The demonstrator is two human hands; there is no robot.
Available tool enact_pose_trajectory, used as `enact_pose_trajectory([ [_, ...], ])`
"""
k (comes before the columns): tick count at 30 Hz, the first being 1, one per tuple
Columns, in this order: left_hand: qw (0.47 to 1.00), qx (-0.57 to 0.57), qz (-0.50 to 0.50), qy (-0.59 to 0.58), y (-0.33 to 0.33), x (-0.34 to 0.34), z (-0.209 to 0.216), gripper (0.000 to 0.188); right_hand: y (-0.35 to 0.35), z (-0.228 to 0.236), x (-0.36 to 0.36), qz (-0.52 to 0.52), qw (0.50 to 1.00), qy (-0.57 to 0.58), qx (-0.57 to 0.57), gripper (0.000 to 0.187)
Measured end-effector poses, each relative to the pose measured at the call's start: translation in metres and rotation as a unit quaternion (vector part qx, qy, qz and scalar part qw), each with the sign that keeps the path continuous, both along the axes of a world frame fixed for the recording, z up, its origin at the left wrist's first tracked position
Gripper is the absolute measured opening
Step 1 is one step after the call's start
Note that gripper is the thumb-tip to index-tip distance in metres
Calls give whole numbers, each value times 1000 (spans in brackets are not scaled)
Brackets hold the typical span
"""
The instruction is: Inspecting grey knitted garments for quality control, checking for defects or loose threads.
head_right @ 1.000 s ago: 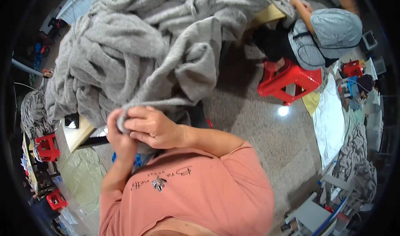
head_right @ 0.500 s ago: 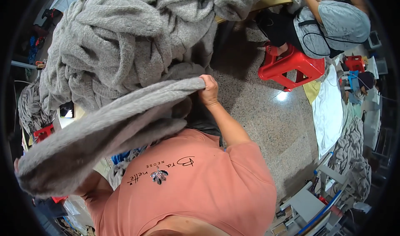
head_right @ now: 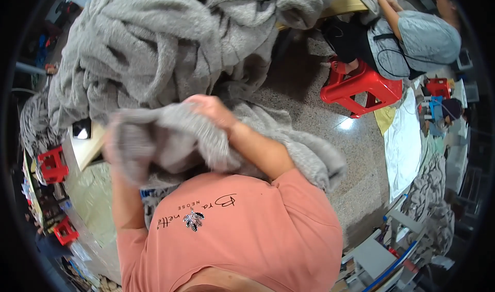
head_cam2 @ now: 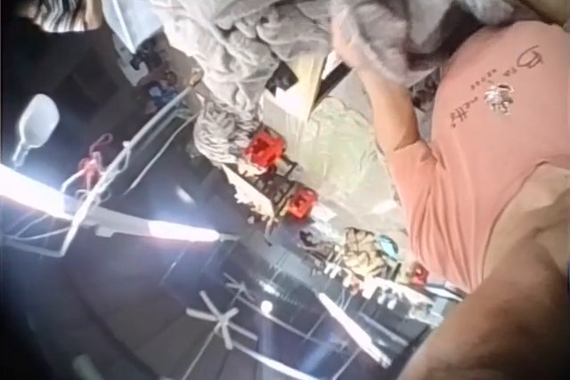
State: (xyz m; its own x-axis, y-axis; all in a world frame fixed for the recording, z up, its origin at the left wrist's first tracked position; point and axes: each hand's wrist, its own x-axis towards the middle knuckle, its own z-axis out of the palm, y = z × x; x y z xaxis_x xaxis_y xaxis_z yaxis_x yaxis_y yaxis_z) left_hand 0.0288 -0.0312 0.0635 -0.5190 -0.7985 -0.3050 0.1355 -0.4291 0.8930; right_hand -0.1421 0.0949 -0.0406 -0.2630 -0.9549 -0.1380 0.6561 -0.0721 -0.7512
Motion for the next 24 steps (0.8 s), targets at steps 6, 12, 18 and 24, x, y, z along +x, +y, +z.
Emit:
enact_pose_trajectory([
  [6,894,412,-175,33,14,-41,-105,42,38,-98,-9,-246,836,360,333,41],
  [12,886,415,-205,-21,15,-45,-133,54,24,-52,14,-241,814,524,72,49],
  [18,952,183,-199,-147,22,-40,-143,45,-10,-29,9,-67,864,498,-40,15],
  [24,948,-67,-277,-140,25,-36,-115,14,-3,-43,10,-89,980,138,116,15],
])
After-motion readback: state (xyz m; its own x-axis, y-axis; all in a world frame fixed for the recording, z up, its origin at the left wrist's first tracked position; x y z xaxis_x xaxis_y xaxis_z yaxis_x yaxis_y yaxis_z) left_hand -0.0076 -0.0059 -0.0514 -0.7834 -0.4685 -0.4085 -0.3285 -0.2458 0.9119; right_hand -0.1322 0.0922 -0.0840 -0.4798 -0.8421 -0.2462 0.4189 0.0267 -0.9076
